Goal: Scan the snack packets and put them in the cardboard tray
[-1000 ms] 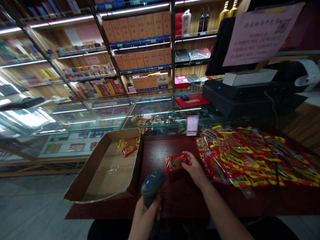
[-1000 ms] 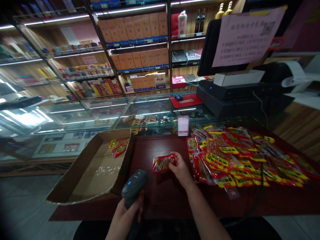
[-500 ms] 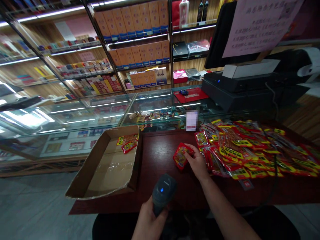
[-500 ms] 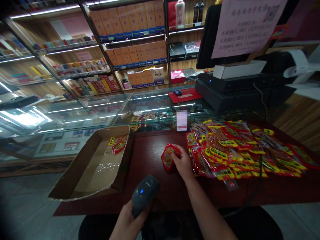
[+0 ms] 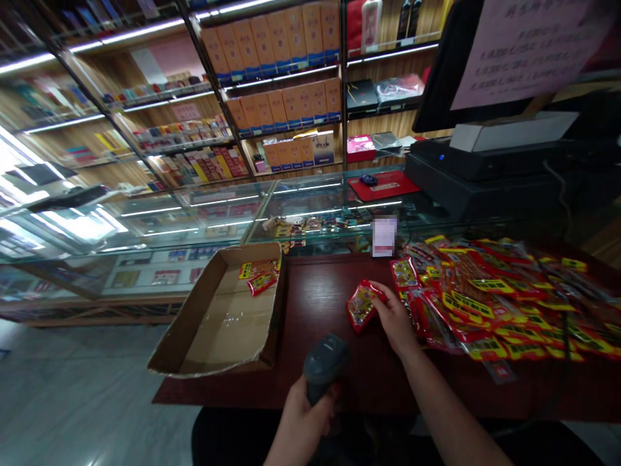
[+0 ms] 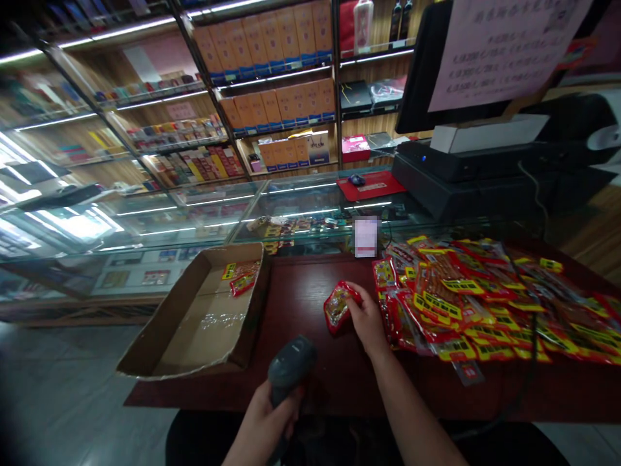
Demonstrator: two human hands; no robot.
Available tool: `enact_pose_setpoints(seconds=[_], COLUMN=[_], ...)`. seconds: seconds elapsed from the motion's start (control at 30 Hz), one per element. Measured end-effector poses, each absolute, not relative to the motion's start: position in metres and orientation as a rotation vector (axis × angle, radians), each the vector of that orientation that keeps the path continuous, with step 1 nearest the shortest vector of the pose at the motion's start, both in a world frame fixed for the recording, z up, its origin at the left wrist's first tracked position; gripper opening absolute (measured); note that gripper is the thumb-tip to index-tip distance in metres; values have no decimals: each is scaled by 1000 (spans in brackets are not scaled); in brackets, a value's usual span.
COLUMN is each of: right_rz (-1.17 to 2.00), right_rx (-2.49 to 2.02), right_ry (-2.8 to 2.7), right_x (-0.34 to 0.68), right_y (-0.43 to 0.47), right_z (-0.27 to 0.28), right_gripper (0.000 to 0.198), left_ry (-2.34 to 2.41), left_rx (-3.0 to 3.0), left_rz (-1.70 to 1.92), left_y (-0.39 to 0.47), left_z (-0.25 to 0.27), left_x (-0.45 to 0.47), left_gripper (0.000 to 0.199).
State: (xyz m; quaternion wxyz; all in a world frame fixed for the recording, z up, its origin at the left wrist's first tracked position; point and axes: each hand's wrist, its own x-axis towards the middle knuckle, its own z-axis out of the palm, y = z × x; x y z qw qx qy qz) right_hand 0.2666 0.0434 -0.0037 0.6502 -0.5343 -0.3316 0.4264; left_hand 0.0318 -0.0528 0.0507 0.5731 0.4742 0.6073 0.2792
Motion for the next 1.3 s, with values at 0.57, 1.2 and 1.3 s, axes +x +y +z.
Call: enact_pose_setpoints(seconds=[0.57,1.2,1.3], right_rz=[703,239,139], right_rx=[-1247,-1773,-1940], right_ry=[-1573,-2023,-1884], right_x=[98,99,179], right_y=[164,166,131], right_z=[115,110,103], right_gripper=[17,26,33], left_ry=[1315,1233,1197], left_rx=[753,769,792], left_rz=[803,887,883], left_y=[-36,-36,-34], left_z=[12,-1,5], left_x=[28,20,17], left_gripper=[43,51,52])
